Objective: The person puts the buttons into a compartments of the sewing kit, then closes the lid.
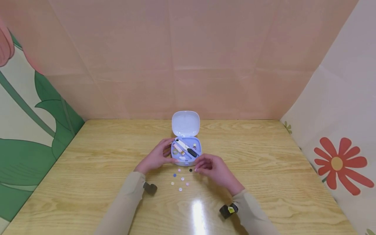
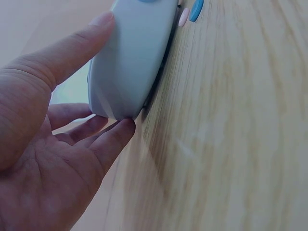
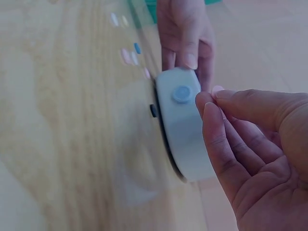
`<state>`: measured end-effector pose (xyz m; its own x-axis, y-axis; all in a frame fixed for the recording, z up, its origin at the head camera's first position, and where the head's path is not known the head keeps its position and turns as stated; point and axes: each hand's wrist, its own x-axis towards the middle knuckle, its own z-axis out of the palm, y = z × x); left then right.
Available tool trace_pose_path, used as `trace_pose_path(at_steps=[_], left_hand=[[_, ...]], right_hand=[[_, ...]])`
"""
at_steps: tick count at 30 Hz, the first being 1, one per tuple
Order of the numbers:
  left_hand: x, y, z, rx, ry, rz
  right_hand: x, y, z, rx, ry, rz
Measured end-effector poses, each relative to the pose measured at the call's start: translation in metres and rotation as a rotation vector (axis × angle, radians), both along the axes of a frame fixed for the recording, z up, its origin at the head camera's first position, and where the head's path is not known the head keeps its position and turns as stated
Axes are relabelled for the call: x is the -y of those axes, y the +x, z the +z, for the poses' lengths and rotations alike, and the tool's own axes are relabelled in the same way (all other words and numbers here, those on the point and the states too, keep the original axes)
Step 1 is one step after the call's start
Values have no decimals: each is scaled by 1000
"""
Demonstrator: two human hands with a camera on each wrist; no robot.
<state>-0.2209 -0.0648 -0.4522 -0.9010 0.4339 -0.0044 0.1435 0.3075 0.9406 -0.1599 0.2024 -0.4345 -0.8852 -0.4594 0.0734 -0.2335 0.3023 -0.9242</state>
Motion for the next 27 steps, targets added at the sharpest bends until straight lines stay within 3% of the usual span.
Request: trace_pose_path(at_steps=[15, 27], left_hand=[[0, 1, 1, 7, 0, -2], [1, 1, 1, 0, 1, -5]], right_hand=[[-4, -16, 14, 6, -82, -106], [0, -32, 19, -25, -38, -209]])
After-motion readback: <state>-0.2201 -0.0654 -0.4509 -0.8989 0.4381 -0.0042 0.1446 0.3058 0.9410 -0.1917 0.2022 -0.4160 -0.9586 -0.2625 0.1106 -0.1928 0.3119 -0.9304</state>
